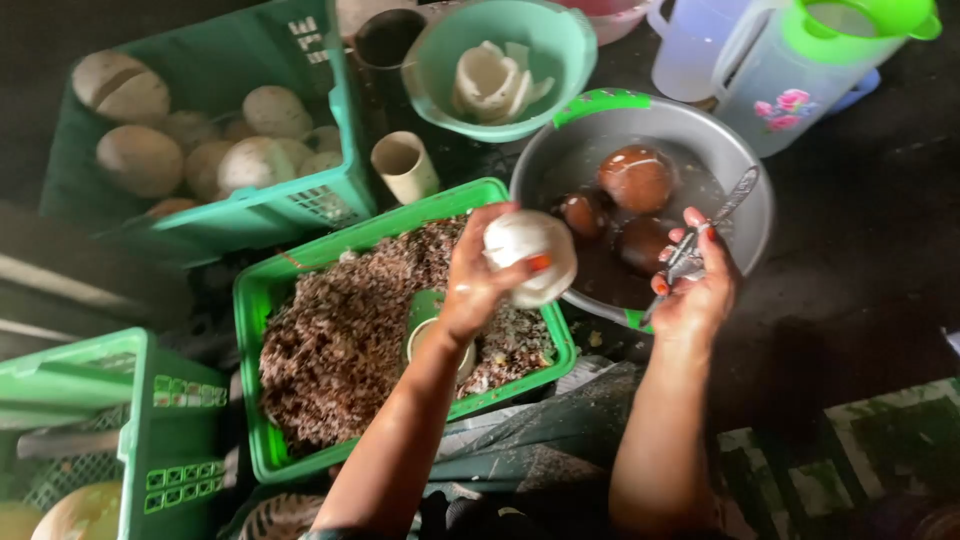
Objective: A person is manually cleaning and processing coconuts by scraping off outer layers with a tool and washing them in a bowl of water.
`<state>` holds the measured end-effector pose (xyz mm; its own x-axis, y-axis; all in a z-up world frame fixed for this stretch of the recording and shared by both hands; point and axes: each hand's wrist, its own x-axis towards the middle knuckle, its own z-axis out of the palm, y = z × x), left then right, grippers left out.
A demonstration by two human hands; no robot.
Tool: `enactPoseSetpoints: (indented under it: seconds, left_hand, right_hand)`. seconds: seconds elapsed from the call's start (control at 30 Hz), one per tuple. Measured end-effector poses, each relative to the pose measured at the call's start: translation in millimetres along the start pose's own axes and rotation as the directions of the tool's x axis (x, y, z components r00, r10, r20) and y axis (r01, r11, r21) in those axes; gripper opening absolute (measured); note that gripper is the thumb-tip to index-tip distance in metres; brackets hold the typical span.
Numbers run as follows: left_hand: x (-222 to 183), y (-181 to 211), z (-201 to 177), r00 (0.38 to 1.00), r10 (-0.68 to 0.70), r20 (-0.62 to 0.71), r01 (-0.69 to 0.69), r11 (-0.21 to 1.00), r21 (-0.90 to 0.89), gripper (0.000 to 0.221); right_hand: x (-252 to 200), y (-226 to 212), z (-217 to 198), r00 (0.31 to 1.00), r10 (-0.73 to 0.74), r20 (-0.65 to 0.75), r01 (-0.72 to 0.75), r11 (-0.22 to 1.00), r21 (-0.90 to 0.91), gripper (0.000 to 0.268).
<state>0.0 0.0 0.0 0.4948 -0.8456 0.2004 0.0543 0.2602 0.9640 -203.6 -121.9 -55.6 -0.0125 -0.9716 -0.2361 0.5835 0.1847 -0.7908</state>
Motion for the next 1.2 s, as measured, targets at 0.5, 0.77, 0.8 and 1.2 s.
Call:
enactPoseSetpoints:
  seconds: [0.5,0.77,0.8,1.2]
  left_hand:
    - [51,-129,112,0.833,-0.545,0.098,-0.302,-0.299,0.905,0.072]
    - [87,-203,94,0.787,-0.605,0.121,-0.233,-0.11,0.966,0.074]
    - [93,-211,88,0.8,-0.589,0.111,-0.235,-0.138,0.962,0.079]
    - [118,-241,53,1.0,-0.014,0.008,-0.004,0.234,0.972,0.025]
  right_hand:
    - [20,29,7,0.99,0.141,-0.009,-0.141,0.99,-0.004,0.046]
    - [16,24,8,0.99,0.135,-0.048,-0.133,0.99,0.04,0.045]
    - [14,21,13,0.989,0.139,-0.054,-0.137,0.989,0.047,0.044]
    - [20,22,8,0.983,0.157,-0.093,-0.152,0.986,0.061,0.044]
